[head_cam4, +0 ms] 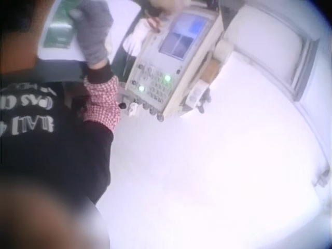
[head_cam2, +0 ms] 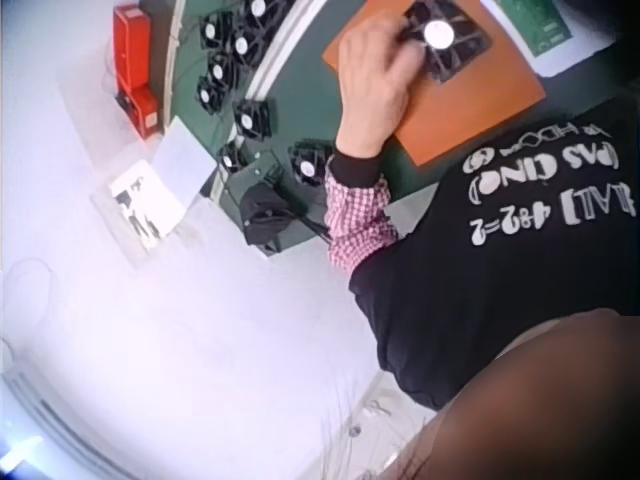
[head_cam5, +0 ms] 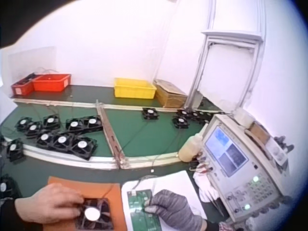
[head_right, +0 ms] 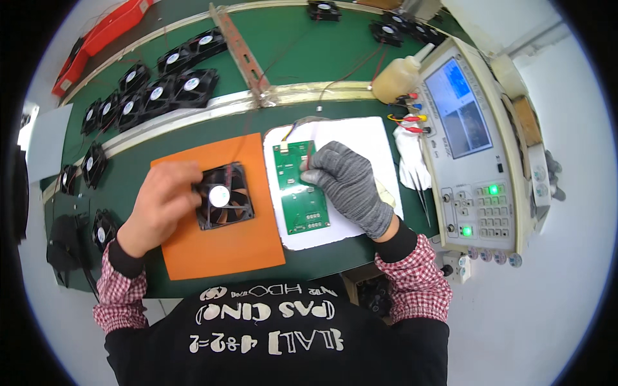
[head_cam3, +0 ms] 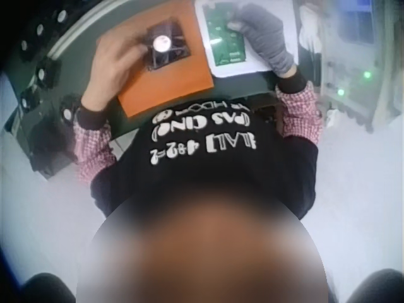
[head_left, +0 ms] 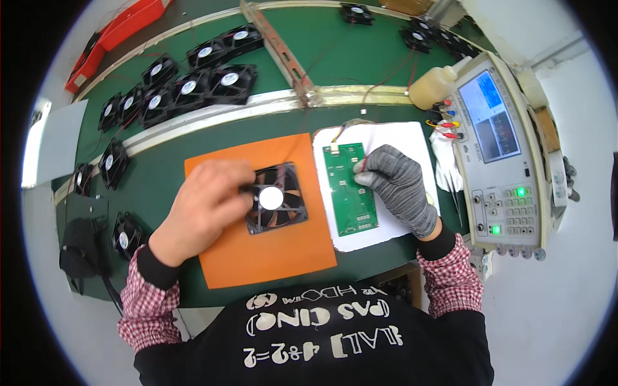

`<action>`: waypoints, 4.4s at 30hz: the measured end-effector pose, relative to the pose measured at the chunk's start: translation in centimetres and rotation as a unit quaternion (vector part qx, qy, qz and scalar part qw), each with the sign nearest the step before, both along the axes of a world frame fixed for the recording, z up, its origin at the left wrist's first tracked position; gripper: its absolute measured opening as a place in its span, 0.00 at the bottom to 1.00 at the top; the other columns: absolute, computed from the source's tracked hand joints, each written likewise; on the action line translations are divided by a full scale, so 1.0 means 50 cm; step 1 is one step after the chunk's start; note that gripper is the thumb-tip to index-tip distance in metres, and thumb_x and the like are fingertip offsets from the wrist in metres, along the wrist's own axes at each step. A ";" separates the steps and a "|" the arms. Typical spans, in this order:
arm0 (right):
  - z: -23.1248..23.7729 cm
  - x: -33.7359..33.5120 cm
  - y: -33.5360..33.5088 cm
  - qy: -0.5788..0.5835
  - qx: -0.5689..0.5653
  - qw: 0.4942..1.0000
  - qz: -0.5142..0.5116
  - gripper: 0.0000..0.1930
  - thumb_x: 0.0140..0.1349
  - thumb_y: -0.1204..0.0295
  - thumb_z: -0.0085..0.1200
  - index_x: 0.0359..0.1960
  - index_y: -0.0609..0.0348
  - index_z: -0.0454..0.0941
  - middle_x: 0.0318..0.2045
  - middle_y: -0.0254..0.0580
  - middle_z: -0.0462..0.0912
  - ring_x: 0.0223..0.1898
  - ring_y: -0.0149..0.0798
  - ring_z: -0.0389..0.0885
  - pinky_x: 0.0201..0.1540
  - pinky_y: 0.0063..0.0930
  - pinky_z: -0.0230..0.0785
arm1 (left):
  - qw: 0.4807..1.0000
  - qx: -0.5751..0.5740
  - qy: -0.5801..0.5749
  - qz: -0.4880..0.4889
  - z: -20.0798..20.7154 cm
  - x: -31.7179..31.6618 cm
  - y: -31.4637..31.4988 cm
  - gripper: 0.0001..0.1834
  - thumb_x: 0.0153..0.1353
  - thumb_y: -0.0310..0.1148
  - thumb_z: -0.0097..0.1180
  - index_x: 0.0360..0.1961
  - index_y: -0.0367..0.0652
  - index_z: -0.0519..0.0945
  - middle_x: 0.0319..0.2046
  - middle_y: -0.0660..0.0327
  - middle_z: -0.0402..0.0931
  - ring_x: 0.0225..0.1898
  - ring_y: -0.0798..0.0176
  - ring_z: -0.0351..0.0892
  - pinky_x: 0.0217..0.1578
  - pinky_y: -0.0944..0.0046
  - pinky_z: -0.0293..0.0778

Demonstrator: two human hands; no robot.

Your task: The person repeatedly picks up small black cooling fans from a green workbench and connects them to a green circuit board using red and black wires. After briefly testing each fan, the person disconnects it and places it back on the table. The process is repeated for multiple fans throughout the clip.

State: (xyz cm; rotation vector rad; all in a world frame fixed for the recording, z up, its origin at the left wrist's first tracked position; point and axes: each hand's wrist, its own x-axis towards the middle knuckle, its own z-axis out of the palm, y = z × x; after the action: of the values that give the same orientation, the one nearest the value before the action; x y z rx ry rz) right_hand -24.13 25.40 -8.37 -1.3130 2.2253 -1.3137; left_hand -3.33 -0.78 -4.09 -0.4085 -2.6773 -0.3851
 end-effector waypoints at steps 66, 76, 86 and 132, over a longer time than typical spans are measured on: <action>0.060 -0.013 0.015 0.292 0.061 0.954 0.028 0.11 0.48 0.79 0.63 0.36 0.57 0.84 0.33 0.40 0.76 0.37 0.45 0.76 0.40 0.34 0.71 | 0.925 -0.295 0.000 0.240 0.111 -0.001 -0.062 0.20 0.51 0.23 0.50 0.48 0.43 0.76 0.60 0.54 0.70 0.62 0.48 0.67 0.59 0.52 0.66; -0.018 -0.004 0.004 -0.015 -0.027 0.999 0.012 0.08 0.51 0.78 0.66 0.34 0.61 0.84 0.34 0.40 0.79 0.39 0.39 0.81 0.45 0.29 0.74 | 0.992 -0.029 -0.038 0.114 -0.007 -0.019 0.004 0.23 0.53 0.23 0.57 0.53 0.40 0.75 0.59 0.51 0.70 0.56 0.44 0.74 0.59 0.52 0.68; -0.027 -0.011 -0.001 0.017 -0.005 0.999 0.043 0.09 0.49 0.77 0.67 0.34 0.58 0.85 0.35 0.40 0.80 0.40 0.40 0.81 0.47 0.31 0.74 | 0.987 0.095 -0.104 0.079 -0.024 -0.001 0.068 0.52 0.38 0.49 0.76 0.62 0.35 0.67 0.54 0.48 0.69 0.52 0.44 0.69 0.54 0.51 0.64; 0.042 0.032 -0.010 0.229 -0.109 0.967 0.037 0.20 0.55 0.75 0.63 0.51 0.55 0.78 0.44 0.44 0.80 0.45 0.47 0.81 0.49 0.35 0.76 | 0.991 -0.046 -0.008 0.128 -0.031 -0.156 -0.063 0.08 0.46 0.21 0.57 0.25 0.43 0.70 0.30 0.55 0.67 0.37 0.49 0.68 0.37 0.55 0.64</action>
State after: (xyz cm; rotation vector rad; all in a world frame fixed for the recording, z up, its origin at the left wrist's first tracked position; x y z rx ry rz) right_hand -22.55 24.92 -6.29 -1.9306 2.3297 -1.3679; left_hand -11.16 -3.94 -5.66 -0.0846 -2.7240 -0.1905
